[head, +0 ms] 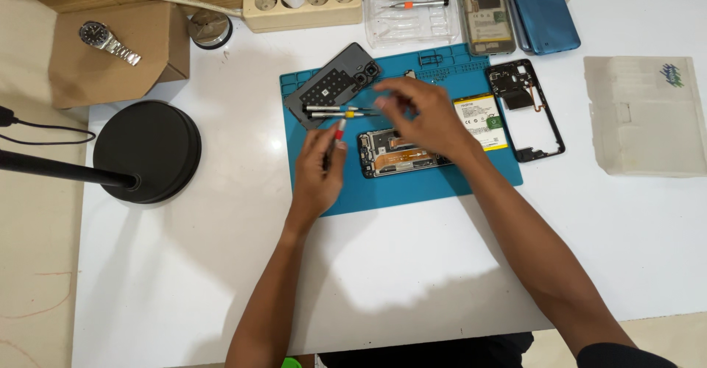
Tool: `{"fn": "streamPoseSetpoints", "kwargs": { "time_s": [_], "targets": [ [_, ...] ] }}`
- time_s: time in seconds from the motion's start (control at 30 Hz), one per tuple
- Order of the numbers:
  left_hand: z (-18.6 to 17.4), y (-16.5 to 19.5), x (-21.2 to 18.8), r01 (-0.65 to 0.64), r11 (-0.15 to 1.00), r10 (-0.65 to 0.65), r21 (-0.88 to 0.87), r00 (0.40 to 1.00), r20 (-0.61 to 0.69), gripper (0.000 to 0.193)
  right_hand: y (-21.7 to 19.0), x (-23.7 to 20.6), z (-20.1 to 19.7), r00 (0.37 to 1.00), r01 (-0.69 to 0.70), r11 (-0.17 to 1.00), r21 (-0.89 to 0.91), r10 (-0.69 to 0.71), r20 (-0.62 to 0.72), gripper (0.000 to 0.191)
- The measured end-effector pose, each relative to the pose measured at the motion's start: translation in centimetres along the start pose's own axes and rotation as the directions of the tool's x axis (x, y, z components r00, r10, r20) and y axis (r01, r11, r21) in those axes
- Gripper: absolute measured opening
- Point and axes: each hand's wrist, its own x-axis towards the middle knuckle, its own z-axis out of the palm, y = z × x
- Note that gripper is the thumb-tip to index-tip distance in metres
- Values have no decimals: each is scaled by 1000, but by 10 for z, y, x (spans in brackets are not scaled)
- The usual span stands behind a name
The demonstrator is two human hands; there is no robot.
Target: The person disassembles a smartphone on a blue mat. They remove the back cover, extract the battery, and use a screwdriver to detach the motherboard and other internal components.
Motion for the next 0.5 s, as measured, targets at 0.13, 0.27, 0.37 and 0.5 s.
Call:
{"fn": "streamPoseSetpoints", "kwargs": {
  "time_s": [0.13, 0.27, 0.37, 0.5],
  "targets": [
    [2, 3, -1, -128, 985, 124, 118, 992, 37, 32, -15, -6, 13, 903, 430, 896, -113, -428, 37, 38],
    [-1, 2, 1, -44, 996, 48, 82, 997, -53, 26, -13, -4, 17, 932, 356, 926, -125, -344, 111, 19],
    [-4, 0, 0, 26, 999, -33, -40, 979, -202, 21, -10, -4, 17, 948, 308, 947, -90, -298, 109, 17],
    [-1, -2, 2, -49, 959, -40, -281, 952, -304, 46, -12, -7, 27, 968, 198, 980, 18, -199, 153, 18]
  ]
}}
